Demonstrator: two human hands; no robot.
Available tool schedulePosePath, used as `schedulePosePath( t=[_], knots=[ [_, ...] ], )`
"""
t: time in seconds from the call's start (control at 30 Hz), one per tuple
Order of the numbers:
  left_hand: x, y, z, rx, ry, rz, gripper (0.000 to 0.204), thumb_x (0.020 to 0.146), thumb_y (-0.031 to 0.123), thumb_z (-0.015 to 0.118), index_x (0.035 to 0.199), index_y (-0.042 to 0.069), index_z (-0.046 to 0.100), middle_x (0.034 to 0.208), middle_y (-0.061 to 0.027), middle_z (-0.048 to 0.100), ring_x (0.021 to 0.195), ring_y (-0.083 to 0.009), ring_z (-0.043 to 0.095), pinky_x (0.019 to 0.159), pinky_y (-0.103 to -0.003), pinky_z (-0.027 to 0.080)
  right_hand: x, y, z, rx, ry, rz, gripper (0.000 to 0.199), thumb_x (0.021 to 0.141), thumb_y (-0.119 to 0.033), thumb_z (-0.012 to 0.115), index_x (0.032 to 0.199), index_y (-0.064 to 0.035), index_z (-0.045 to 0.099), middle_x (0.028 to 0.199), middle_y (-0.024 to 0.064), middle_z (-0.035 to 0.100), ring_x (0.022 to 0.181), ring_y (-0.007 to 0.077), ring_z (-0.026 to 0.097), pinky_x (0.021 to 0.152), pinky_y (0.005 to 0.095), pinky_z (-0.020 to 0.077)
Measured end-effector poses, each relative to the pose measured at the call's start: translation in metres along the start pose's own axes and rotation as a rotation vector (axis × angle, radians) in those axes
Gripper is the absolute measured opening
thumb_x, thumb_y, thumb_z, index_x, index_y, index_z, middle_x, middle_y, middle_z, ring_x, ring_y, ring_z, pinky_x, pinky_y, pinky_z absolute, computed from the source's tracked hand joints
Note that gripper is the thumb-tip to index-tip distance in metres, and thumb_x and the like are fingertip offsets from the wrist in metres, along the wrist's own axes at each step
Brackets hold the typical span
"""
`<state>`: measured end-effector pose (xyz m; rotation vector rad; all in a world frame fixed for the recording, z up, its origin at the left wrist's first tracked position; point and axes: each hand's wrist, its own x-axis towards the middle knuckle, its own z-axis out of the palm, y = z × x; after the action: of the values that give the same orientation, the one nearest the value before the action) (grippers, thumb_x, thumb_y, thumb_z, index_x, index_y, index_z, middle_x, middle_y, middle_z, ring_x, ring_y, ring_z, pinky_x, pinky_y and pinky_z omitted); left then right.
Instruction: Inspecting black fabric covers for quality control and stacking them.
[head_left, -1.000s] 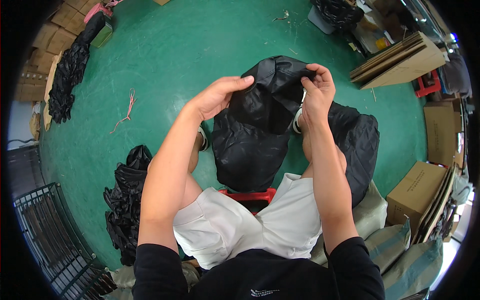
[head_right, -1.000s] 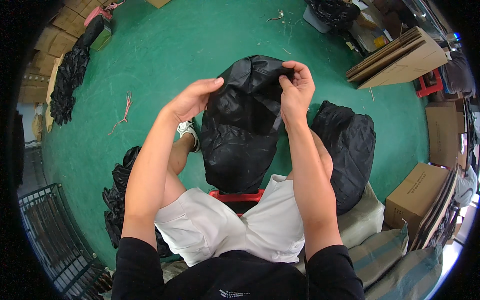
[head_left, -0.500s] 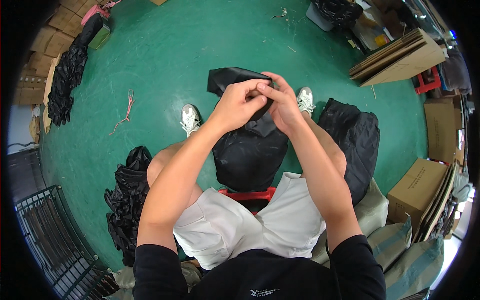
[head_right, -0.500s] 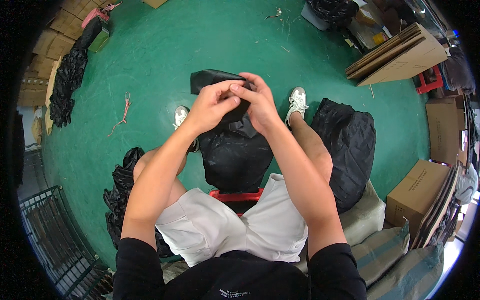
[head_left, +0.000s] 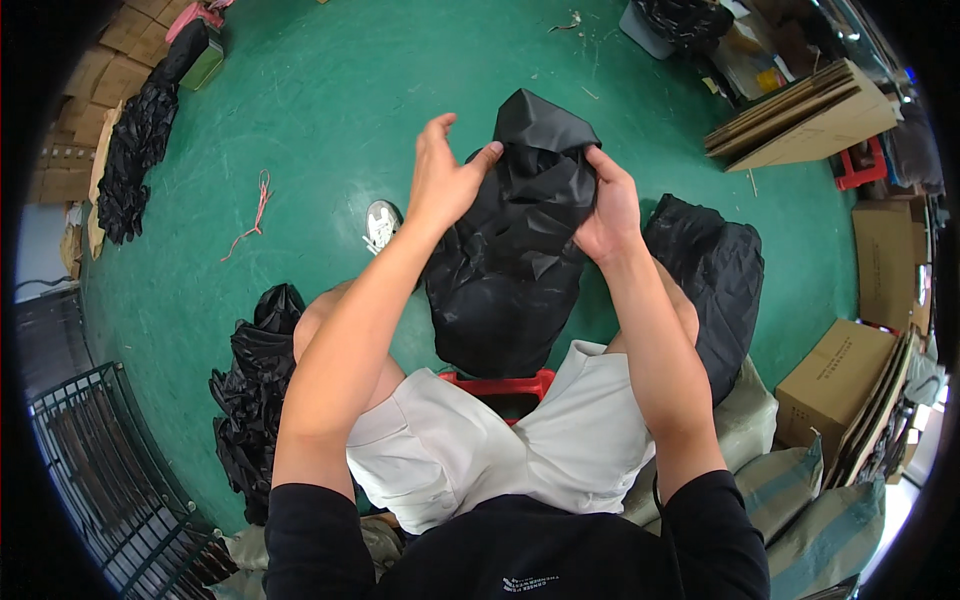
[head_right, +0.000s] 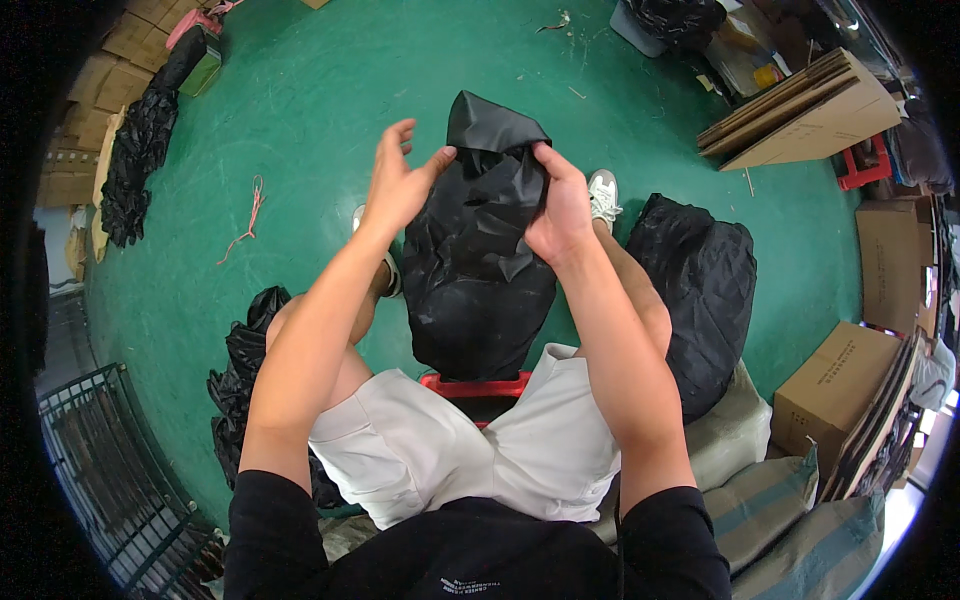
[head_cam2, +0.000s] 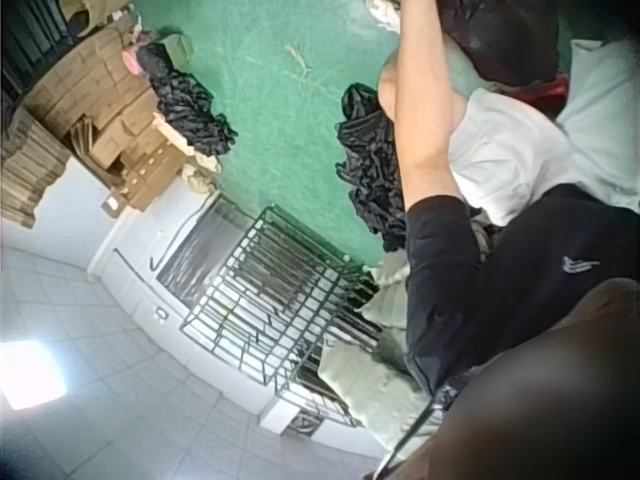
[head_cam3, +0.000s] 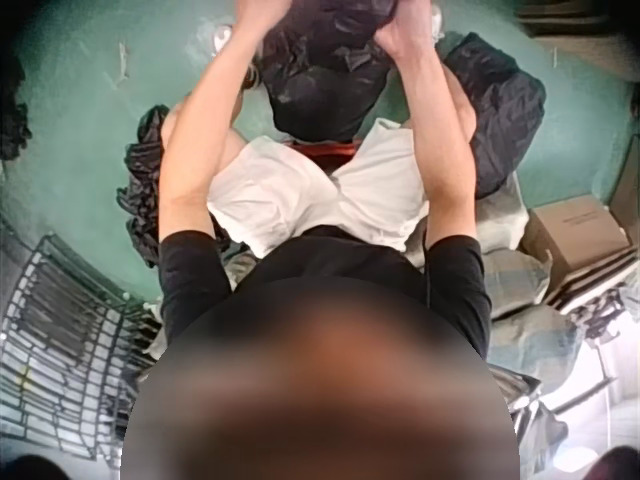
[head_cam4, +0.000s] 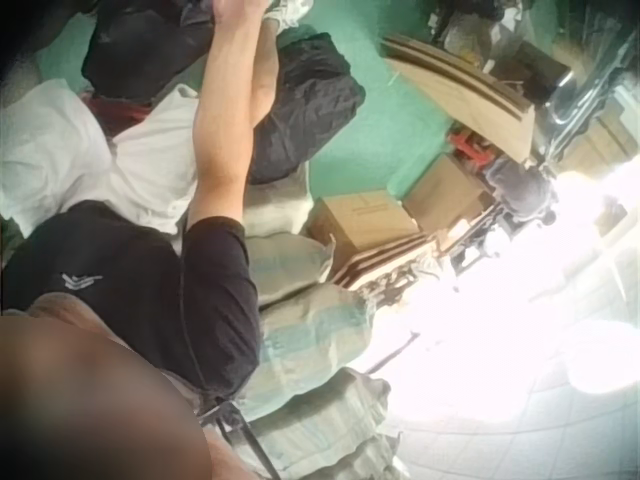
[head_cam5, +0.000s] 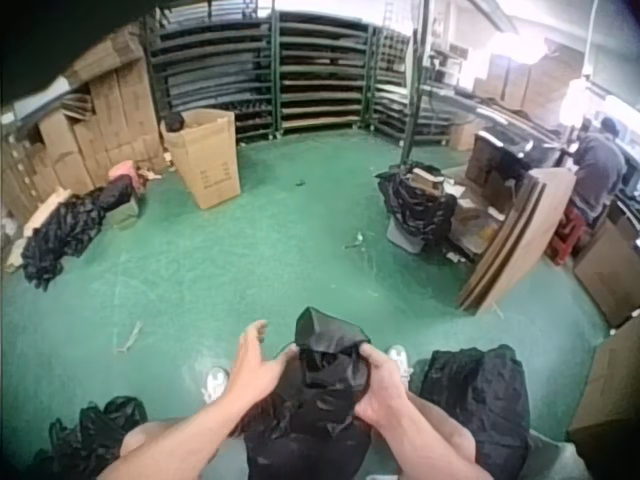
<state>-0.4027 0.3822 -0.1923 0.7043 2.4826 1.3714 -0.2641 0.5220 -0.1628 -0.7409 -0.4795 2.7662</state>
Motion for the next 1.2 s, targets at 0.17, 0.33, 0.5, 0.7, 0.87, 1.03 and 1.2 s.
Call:
schedulePosePath(
  t=[0.17,0.33,0.5,0.7,0.87,1.03,1.2],
  knots=[
    [0.003,-0.013,0.007,-0.468,-0.406,-0.063,0.05,0.087,0.016,0.069,0.13,-0.001,0.049,0.126,-0.014,0.057,0.117,-0.0231,0.053,0.096,-0.034,0.044,-0.008,0.0,0.0,0.08,-0.112,0.041,0.038,0.101,-0.026,0.037,0.12,0.0008,0.055,0.118,0.0164,0.064,0.106,0.0309,0.063,0.097,0.0456,0.0493],
    [0.004,-0.006,0.009,-0.645,-0.374,-0.052,0.029,0.087,0.005,0.06,0.116,-0.002,0.061,0.101,-0.0043,0.067,0.093,-0.0116,0.059,0.084,-0.027,0.046,-0.012,-0.006,-0.003,0.154,-0.252,0.098,0.041,0.101,-0.023,0.032,0.127,0.0019,0.05,0.125,0.0209,0.06,0.111,0.0351,0.061,0.1,0.0472,0.0479],
    [0.021,0.009,-0.018,-0.646,-0.223,-0.186,0.018,0.085,0.0,0.052,0.092,-0.002,0.069,0.08,-0.0002,0.068,0.07,-0.0072,0.057,0.066,-0.024,0.045,-0.009,-0.022,-0.006,-0.549,0.068,-0.431,0.034,0.085,-0.012,0.067,0.115,0.0,0.056,0.106,0.0126,0.067,0.096,0.0241,0.064,0.091,0.0352,0.0487],
    [0.019,0.008,-0.043,-0.605,-0.275,-0.101,0.008,0.084,0.007,0.063,0.084,0.0,0.067,0.074,0.0046,0.062,0.063,-0.003,0.05,0.056,-0.022,0.039,0.002,-0.017,-0.024,-1.231,0.422,-0.881,0.048,0.072,-0.013,0.079,0.107,-0.0003,0.05,0.101,0.0117,0.057,0.093,0.022,0.056,0.084,0.032,0.0461],
    [0.0,0.027,-0.041,-0.696,-0.318,0.028,0.006,0.084,0.003,0.064,0.088,-0.001,0.065,0.078,0.0047,0.062,0.068,-0.0014,0.052,0.06,-0.02,0.041,0.008,-0.007,-0.024,-1.362,0.508,-0.922,0.042,0.075,-0.012,0.074,0.107,0.0007,0.05,0.1,0.0152,0.056,0.093,0.0276,0.056,0.084,0.0351,0.0461],
    [-0.004,0.039,-0.034,-0.69,-0.169,0.034,0.01,0.085,0.003,0.062,0.092,-0.003,0.067,0.079,0.0038,0.063,0.07,-0.002,0.053,0.062,-0.02,0.042,0.021,-0.005,-0.039,-1.167,0.64,-0.822,0.03,0.077,-0.005,0.069,0.101,0.0034,0.054,0.099,0.0111,0.058,0.091,0.0208,0.056,0.08,0.03,0.0454],
    [0.002,0.029,-0.038,-0.68,-0.076,0.001,0.009,0.086,0.004,0.061,0.088,-0.002,0.068,0.076,0.0051,0.061,0.069,-0.0019,0.05,0.061,-0.02,0.04,0.015,-0.005,-0.025,-0.763,0.364,-0.594,0.025,0.082,0.007,0.051,0.106,0.0044,0.057,0.091,0.0055,0.062,0.085,0.0109,0.055,0.074,0.021,0.0415]
  ],
)
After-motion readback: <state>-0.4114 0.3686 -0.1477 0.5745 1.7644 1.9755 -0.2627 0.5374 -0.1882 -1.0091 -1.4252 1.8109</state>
